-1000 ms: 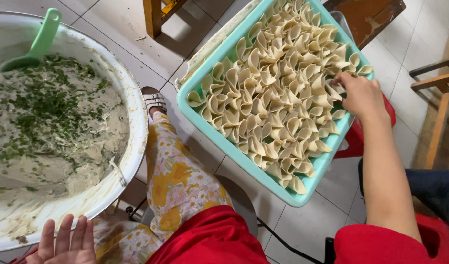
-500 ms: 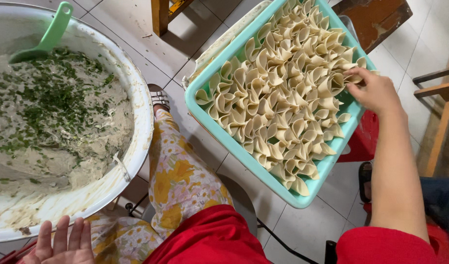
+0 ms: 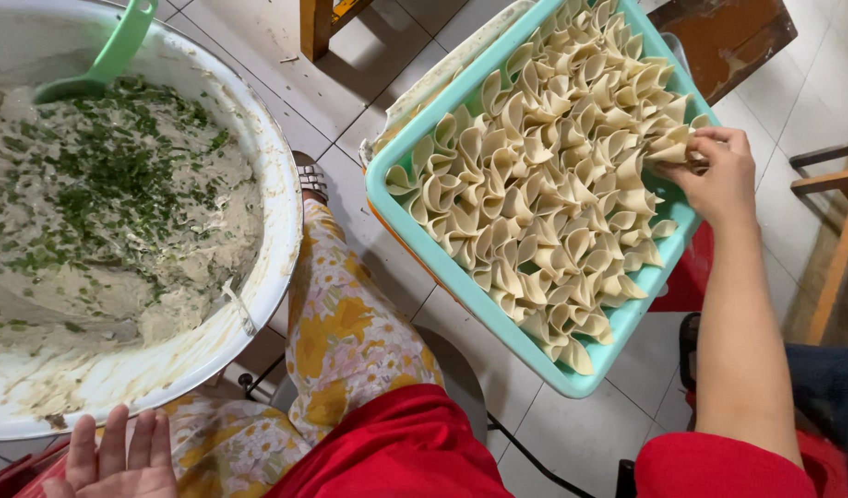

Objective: The person prepares dumplings by spooning a meat and herb mixture onto square dough wrappers, folding them into shapes, and placing them into a plastic tray.

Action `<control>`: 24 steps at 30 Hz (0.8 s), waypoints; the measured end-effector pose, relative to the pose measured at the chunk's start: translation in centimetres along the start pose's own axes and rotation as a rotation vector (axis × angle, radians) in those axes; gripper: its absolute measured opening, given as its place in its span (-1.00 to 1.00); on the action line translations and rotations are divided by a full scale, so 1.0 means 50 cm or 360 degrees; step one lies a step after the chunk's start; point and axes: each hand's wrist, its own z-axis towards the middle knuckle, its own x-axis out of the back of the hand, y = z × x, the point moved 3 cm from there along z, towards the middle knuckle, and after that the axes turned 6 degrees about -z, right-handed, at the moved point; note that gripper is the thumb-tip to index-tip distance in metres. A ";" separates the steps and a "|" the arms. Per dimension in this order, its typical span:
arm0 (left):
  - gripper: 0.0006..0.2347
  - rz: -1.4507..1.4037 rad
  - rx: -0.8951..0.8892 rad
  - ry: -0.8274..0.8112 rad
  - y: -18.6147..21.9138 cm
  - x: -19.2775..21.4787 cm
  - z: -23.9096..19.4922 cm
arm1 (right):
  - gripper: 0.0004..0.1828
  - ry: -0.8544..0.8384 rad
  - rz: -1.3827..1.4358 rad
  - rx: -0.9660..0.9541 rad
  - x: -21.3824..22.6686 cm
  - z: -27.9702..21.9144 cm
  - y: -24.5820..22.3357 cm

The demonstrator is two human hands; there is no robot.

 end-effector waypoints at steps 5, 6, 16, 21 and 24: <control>-0.44 -0.0023 0.0055 0.0177 0.009 -0.039 -0.018 | -0.79 -0.0248 -0.0258 0.0080 -0.019 -0.001 0.019; -0.44 -0.0059 0.0053 0.0150 0.008 -0.038 -0.018 | -0.80 -0.0240 -0.0335 0.0087 -0.020 -0.001 0.020; -0.45 -0.0031 0.0045 0.0222 0.005 -0.032 -0.022 | -0.84 -0.0423 -0.0439 -0.0098 -0.016 0.019 -0.012; -0.45 -0.0196 0.0008 0.0134 0.009 -0.047 -0.033 | -0.51 -0.0448 -0.0468 -0.0017 0.023 0.007 -0.048; -0.45 -0.0145 -0.0019 0.0148 0.021 -0.036 -0.039 | -0.48 -0.0442 -0.0136 -0.0360 0.103 -0.011 -0.150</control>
